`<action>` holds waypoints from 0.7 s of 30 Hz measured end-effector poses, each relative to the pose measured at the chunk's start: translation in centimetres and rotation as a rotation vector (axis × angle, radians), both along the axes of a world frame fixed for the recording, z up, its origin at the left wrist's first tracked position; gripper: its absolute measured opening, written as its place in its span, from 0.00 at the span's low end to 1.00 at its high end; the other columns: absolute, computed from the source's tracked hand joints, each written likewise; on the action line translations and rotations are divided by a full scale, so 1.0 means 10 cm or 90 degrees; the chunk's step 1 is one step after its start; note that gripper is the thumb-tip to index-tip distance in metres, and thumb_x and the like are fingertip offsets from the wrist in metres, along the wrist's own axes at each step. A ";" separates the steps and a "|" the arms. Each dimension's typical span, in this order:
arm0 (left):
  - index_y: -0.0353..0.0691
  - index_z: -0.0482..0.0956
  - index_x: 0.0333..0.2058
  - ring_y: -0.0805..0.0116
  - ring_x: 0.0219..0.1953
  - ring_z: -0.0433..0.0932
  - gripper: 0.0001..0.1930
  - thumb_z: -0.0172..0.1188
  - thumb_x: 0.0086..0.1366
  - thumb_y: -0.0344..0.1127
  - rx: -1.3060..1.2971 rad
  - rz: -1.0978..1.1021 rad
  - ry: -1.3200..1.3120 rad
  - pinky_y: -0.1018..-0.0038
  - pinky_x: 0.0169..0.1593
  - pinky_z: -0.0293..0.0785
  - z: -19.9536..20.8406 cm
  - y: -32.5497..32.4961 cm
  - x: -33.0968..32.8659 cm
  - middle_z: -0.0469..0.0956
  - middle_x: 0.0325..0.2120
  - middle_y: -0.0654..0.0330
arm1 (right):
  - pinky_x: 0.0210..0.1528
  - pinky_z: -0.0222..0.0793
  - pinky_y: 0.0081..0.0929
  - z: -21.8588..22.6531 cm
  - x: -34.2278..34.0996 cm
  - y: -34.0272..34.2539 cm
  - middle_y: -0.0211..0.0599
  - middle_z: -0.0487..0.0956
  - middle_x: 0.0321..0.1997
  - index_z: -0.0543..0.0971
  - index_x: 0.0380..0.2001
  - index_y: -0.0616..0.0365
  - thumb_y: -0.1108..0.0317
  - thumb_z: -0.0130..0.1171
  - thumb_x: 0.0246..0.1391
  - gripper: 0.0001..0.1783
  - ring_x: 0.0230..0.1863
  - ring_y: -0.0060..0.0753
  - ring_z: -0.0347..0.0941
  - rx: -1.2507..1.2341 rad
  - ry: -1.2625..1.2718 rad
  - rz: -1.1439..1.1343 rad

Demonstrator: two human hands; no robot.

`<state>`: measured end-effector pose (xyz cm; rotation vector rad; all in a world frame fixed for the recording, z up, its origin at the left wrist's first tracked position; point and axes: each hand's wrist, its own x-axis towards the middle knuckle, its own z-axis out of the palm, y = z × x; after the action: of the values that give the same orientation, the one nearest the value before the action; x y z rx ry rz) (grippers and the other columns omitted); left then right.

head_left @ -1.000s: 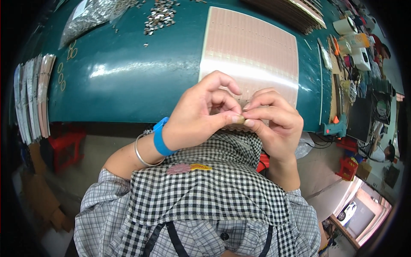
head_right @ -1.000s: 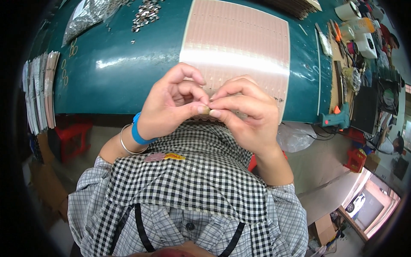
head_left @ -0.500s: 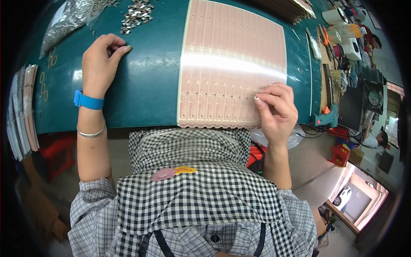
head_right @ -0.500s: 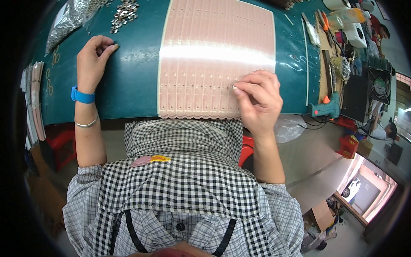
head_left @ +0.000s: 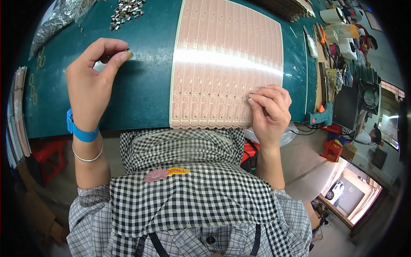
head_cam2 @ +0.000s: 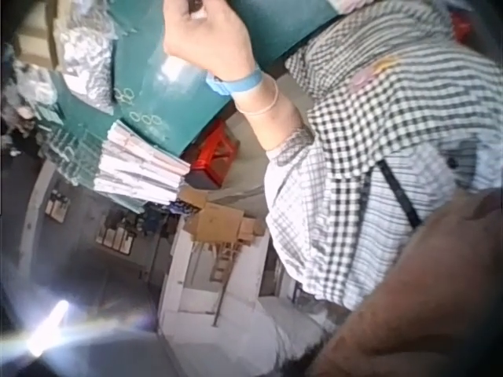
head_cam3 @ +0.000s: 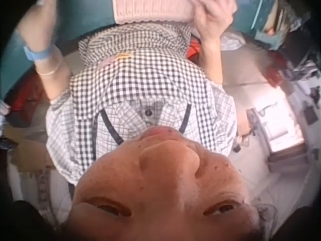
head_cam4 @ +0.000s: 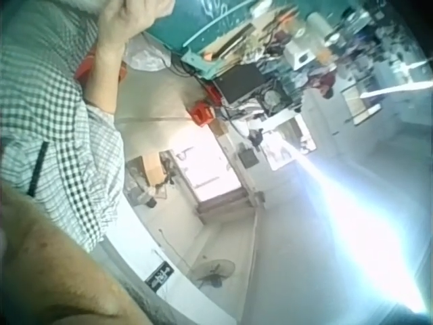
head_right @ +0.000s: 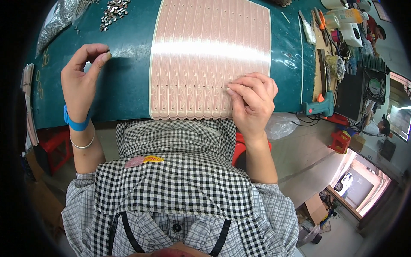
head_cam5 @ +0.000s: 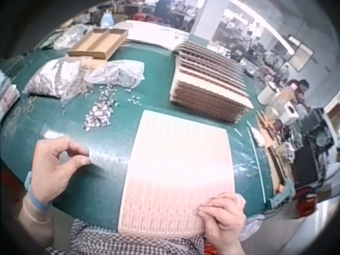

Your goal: The person assembles small metal components onto LED light strips by hand on a factory assembly line.

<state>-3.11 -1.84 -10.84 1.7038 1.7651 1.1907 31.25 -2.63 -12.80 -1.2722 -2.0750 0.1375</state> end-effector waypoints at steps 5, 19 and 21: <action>0.33 0.82 0.33 0.76 0.31 0.79 0.05 0.67 0.57 0.25 -0.002 -0.043 -0.005 0.79 0.39 0.75 0.01 -0.07 0.09 0.83 0.27 0.62 | 0.52 0.60 0.34 0.00 -0.02 -0.02 0.25 0.80 0.31 0.83 0.24 0.52 0.74 0.70 0.37 0.08 0.42 0.34 0.74 0.034 -0.035 0.005; 0.33 0.83 0.32 0.73 0.29 0.80 0.06 0.68 0.55 0.22 -0.006 -0.083 -0.012 0.79 0.36 0.76 -0.04 -0.15 0.19 0.83 0.27 0.60 | 0.52 0.62 0.34 0.05 -0.05 -0.02 0.29 0.80 0.31 0.82 0.25 0.55 0.76 0.70 0.37 0.08 0.42 0.37 0.74 0.061 -0.113 0.024; 0.33 0.83 0.32 0.72 0.28 0.80 0.06 0.67 0.54 0.21 -0.003 -0.092 -0.023 0.78 0.35 0.76 -0.03 -0.16 0.22 0.83 0.27 0.59 | 0.53 0.59 0.36 0.01 -0.05 0.00 0.25 0.80 0.31 0.82 0.25 0.52 0.74 0.70 0.36 0.09 0.42 0.34 0.73 0.063 -0.108 0.028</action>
<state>-0.89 -3.39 -11.12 1.7631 1.5934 1.1473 30.79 -2.64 -12.72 -1.2153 -2.2256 -0.0543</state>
